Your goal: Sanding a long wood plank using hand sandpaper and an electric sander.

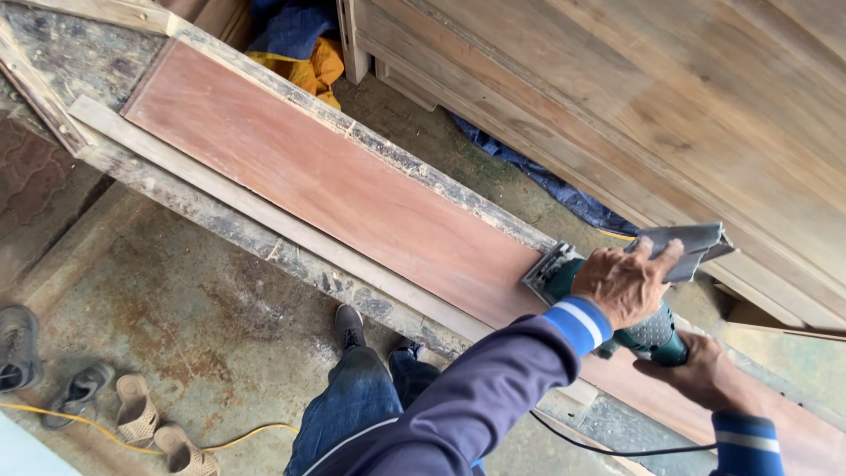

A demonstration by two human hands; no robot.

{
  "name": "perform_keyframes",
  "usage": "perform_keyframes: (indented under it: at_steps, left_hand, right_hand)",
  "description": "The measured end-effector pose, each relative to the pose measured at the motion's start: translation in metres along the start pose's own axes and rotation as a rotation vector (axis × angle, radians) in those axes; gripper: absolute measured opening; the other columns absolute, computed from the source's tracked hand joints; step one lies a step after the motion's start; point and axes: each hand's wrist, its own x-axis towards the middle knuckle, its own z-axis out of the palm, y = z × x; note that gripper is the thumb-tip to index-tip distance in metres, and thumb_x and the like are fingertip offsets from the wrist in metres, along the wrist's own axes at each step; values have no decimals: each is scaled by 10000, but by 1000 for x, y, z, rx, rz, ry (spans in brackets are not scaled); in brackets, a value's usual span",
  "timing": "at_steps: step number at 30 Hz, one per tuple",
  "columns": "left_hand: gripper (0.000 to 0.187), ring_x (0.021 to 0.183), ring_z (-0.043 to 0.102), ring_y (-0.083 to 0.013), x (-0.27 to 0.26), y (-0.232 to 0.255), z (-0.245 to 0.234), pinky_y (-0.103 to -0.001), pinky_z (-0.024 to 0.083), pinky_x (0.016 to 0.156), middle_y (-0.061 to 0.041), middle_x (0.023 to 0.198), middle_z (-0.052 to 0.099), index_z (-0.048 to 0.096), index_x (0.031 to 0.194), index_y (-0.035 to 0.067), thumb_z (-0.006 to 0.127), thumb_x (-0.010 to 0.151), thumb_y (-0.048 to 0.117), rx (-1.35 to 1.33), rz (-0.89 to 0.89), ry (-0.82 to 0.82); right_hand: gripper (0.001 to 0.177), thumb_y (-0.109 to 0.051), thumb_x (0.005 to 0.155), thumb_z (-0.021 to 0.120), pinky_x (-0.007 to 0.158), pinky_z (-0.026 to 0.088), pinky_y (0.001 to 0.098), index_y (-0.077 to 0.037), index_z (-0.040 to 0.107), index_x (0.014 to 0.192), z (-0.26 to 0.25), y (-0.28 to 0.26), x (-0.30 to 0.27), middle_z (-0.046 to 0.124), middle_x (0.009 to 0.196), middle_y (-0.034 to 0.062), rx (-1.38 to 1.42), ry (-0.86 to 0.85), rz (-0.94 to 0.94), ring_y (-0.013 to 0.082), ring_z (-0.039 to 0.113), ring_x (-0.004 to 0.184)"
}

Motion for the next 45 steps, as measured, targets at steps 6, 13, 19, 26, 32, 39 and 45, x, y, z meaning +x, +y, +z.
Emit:
perform_keyframes:
  at_steps: [6,13,19,26,32,39,45]
  left_hand:
    - [506,924,748,-364,12,-36,-28,-487,600,792,-185,1256,693,557,1424,213,649,946,354,10,-24,53]
    - [568,930,741,-372,5,-100,-103,-487,596,785,-155,1287,695,563,1444,210,664,900,339,42,-87,153]
    - [521,934,739,-361,1,-162,-192,-471,607,810,-117,1296,709,600,1416,206,644,911,325,66,-92,246]
    - [443,922,733,-380,4,-243,-297,-486,604,799,-132,1215,724,625,1390,191,601,982,363,48,-121,246]
    - [436,850,749,-349,12,-325,-369,-463,620,746,-160,1146,751,643,1379,194,559,1005,402,26,-142,260]
    - [466,745,766,-282,17,-406,-457,-406,616,647,-167,1012,776,618,1422,184,504,1056,450,10,-146,227]
    - [415,786,735,-363,12,-446,-527,-503,578,706,-182,868,766,738,1150,163,520,1060,505,106,-281,199]
  right_hand:
    - [468,-400,669,964,827,603,420,-45,824,940,-17,-66,6,818,842,153,-121,62,-89,256,733,798]
    - [447,-358,650,935,786,598,424,-52,797,945,-16,-165,23,769,849,135,-24,54,-268,265,720,778]
    - [453,-349,633,957,791,593,401,-62,801,947,-16,-281,28,808,830,127,-72,85,-364,243,763,755]
    - [437,-364,649,950,784,596,396,-81,797,946,-8,-415,40,808,811,123,-110,36,-377,259,762,747]
    - [422,-307,629,912,793,590,401,-93,791,973,0,-527,47,807,843,119,-113,34,-444,255,763,767]
    - [435,-328,650,888,782,599,411,-118,781,1015,3,-644,54,798,846,131,-97,18,-537,268,769,764]
    - [434,-332,631,884,770,602,424,-136,786,1006,14,-716,58,782,863,133,-79,70,-651,288,762,777]
